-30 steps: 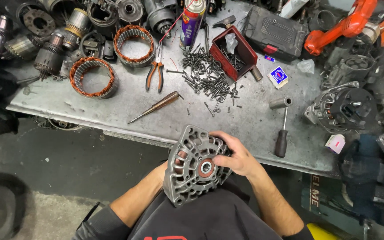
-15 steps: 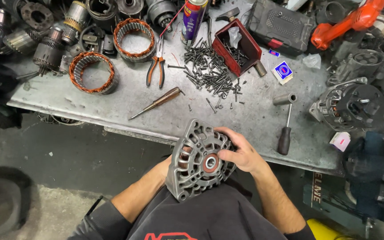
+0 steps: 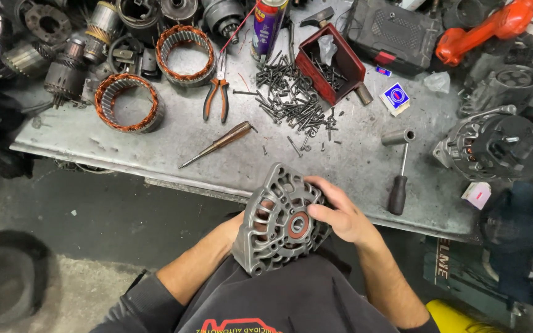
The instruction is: The person stands at a workbench covered with alternator parts and bolts. They sort loose bolts into a red parts box, pick up an alternator housing, use a cordless drill on it, handle the pulley and bearing components, and finally rub their hands together.
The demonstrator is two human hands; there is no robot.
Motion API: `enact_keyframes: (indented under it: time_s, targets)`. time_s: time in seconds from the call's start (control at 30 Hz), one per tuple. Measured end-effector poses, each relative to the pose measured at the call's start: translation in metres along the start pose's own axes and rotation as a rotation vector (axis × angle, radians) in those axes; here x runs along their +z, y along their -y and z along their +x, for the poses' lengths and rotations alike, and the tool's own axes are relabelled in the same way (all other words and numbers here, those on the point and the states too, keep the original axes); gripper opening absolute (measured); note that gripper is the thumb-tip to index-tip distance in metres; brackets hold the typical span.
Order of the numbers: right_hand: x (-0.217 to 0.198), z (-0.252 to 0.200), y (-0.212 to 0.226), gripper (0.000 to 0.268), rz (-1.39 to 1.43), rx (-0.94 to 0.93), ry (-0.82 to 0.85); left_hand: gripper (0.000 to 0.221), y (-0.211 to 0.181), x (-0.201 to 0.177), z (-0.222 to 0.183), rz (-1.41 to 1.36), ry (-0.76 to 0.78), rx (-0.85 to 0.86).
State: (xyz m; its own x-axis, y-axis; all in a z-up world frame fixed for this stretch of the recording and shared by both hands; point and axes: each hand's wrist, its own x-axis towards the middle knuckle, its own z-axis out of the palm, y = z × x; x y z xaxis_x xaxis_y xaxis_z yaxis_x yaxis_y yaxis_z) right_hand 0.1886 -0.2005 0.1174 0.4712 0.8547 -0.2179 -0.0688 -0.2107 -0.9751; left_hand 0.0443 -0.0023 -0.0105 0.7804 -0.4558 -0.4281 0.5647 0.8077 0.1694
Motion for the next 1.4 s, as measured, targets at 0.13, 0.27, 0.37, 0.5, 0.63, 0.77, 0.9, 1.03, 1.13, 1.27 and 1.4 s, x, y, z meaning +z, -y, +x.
enact_keyframes:
  time_s: [0.13,0.27,0.37,0.5,0.63,0.77,0.9,1.03,1.13,1.27,1.4]
  targets:
    - [0.005,0.003,0.027,0.066,-0.02,-0.051,0.011,0.051,0.001,0.012,-0.008,0.01,0.0,-0.005]
    - [0.011,0.01,0.045,0.07,-0.103,-0.135,0.008,0.051,-0.004,0.019,-0.009,0.028,0.008,0.004]
    - [0.014,0.012,0.045,0.072,-0.169,-0.11,-0.027,0.05,-0.004,0.022,-0.01,0.034,0.014,0.004]
    - [0.02,0.012,0.049,0.071,-0.124,-0.056,-0.062,0.049,-0.005,0.025,-0.012,0.038,0.019,0.015]
    - [0.02,0.011,0.046,0.071,-0.115,-0.048,-0.075,0.049,-0.003,0.02,-0.014,0.039,0.019,0.019]
    - [0.019,0.01,0.043,0.074,-0.106,-0.039,-0.088,0.052,-0.003,0.014,-0.013,0.142,0.08,0.039]
    - [0.019,0.009,0.041,0.074,-0.088,-0.022,-0.093,0.05,-0.004,0.01,-0.008,0.142,0.079,0.002]
    - [0.019,0.011,0.04,0.074,-0.093,-0.011,-0.104,0.045,-0.01,0.022,-0.011,0.034,0.03,-0.077]
    - [0.01,0.012,0.038,0.075,-0.096,-0.058,-0.098,0.042,-0.02,0.035,-0.015,0.043,0.035,-0.086]
    - [-0.01,0.001,0.049,0.06,-0.188,-0.186,-0.186,0.042,-0.024,0.036,-0.014,0.04,0.033,-0.089]
    - [-0.007,-0.006,0.068,0.029,-0.616,-0.348,-0.187,0.042,-0.024,0.035,-0.012,0.035,0.032,-0.093]
